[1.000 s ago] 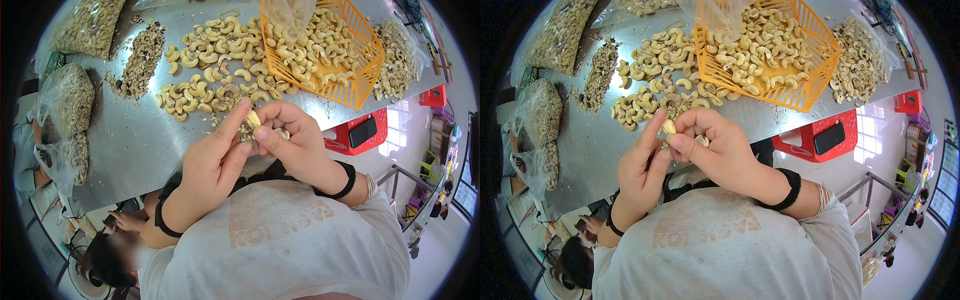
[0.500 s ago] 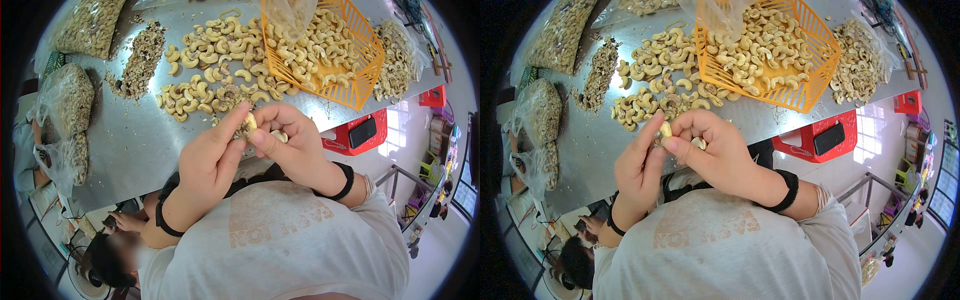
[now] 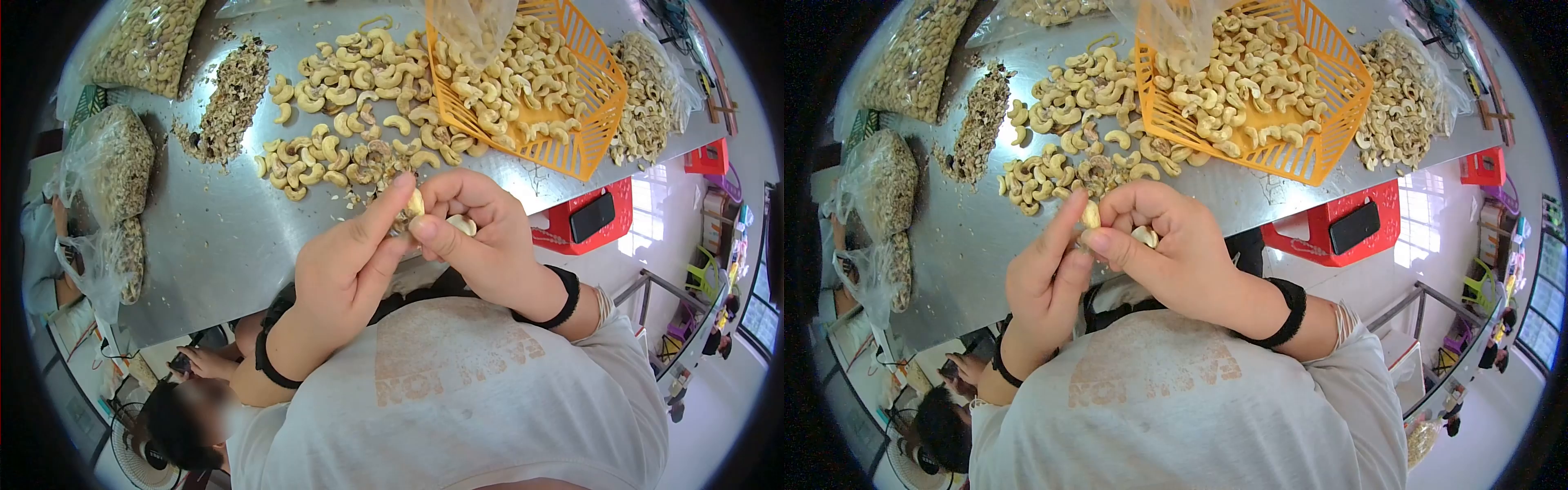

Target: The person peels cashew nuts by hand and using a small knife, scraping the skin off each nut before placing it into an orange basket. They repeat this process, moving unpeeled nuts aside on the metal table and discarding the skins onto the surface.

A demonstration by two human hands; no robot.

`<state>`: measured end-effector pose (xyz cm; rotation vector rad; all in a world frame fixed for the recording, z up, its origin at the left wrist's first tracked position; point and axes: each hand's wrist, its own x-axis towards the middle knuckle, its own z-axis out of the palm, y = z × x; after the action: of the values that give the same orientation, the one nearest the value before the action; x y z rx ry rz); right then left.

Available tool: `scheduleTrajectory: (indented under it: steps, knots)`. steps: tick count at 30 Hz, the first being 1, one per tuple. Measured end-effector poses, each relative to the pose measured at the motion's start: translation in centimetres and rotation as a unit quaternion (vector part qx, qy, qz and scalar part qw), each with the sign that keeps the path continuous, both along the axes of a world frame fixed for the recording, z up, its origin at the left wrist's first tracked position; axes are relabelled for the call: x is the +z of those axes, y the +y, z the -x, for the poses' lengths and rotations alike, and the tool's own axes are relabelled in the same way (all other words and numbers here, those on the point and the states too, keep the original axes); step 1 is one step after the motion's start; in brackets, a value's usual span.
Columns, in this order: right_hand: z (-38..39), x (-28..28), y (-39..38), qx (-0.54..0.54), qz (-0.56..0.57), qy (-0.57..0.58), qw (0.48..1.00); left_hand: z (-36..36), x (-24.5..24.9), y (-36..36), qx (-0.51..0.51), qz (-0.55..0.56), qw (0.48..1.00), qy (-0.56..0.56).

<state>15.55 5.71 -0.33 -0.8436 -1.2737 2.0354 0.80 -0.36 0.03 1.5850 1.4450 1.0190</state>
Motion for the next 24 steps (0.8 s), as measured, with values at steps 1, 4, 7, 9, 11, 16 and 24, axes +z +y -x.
scheduleTrajectory:
  steps: [1, 4, 7, 9, 11, 16, 24]
  knots:
    - [0.0, -0.1, -0.1, 0.0, 0.0, 0.0, 1.0, 0.1, -0.1, 0.0, 0.0, 0.0, 1.0, 0.0]
    - [0.1, -0.3, -0.2, -0.011, -0.054, -0.021, 0.998, 0.1, -0.4, 0.0, 0.011, -0.023, 1.0, 0.014]
    - [0.0, -0.3, 0.0, 0.005, -0.006, -0.033, 0.999, 0.0, -0.4, 0.1, 0.027, -0.014, 1.0, -0.006]
    - [0.0, -0.3, 0.1, 0.005, -0.004, -0.019, 1.0, 0.0, -0.2, 0.1, 0.023, -0.003, 1.0, -0.02]
    - [-0.1, -0.3, 0.3, 0.008, 0.006, -0.005, 1.0, -0.1, 0.2, 0.2, 0.015, 0.007, 0.999, -0.034]
    - [-0.2, 0.0, 0.3, 0.015, 0.031, 0.011, 0.999, 0.1, 0.7, 0.1, -0.008, 0.069, 0.997, -0.043]
    - [-0.2, 0.2, 0.3, 0.012, -0.004, 0.008, 1.0, 0.2, 0.4, 0.1, -0.016, 0.026, 0.998, -0.052]
